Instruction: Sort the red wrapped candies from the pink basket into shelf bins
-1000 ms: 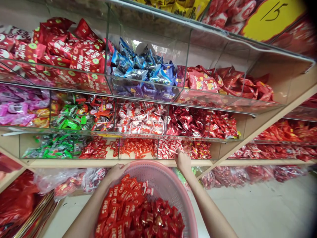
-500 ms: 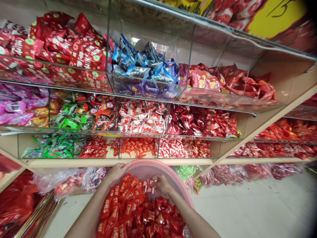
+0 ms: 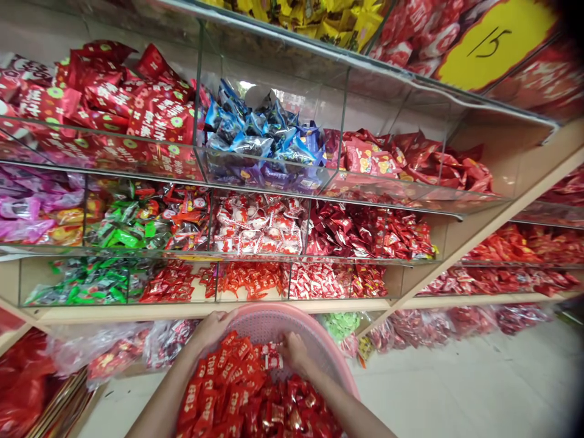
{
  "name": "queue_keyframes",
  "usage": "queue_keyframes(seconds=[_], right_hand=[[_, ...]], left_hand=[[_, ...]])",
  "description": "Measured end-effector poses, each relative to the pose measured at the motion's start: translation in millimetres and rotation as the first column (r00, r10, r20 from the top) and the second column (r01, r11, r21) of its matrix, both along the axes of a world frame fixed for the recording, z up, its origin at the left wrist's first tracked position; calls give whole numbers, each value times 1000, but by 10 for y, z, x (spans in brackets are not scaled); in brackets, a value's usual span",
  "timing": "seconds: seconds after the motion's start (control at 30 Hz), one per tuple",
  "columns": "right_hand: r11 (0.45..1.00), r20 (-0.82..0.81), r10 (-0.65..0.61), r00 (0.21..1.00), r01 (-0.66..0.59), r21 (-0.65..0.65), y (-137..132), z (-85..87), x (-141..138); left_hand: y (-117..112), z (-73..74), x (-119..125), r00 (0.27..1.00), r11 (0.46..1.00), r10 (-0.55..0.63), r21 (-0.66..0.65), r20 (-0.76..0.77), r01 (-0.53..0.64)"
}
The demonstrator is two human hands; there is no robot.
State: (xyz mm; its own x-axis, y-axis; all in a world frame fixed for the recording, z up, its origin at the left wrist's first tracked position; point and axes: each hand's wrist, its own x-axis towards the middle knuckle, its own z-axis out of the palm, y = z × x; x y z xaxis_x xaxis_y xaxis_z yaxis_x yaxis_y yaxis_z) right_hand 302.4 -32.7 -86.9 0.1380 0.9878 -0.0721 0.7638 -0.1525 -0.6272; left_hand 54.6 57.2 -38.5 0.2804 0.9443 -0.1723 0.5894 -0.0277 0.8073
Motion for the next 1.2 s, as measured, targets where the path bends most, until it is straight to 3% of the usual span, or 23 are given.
queue_keyframes(seconds=[0.1,0.23,0.3,0.37,0.5,0.7,1.0,1.2], right_hand=[[996,151,87,985,-92,23,68,384,97],[972,126,173,977,-190,139,303,1032,416],[970,182,76,980,-116,216,439,1250,648],[964,286,-89,954,11,265,554,1352,873],[943,423,-319,848,239,232,711,1352,1096],[924,482,-354,801,378,50,863,1372,935],[915,494,-346,797,404,-11,911,1309,998],[915,398,-333,855,394,-82,943,1318,1086]], left_hand=[[8,-27,2,1000,1000,-4,0,2,4],[11,-33,8,1000,1000,20,-3,-21,-20],[9,-24,8,1000,1000,20,0,-11,-20],[4,-12,7,1000,1000,12,10,12,-12],[-7,6,7,1000,1000,0,8,23,0],[-14,19,14,1000,1000,11,4,14,-11],[6,-11,13,1000,1000,-7,-16,-10,7],[1,-15,6,1000,999,28,-19,-12,-28]])
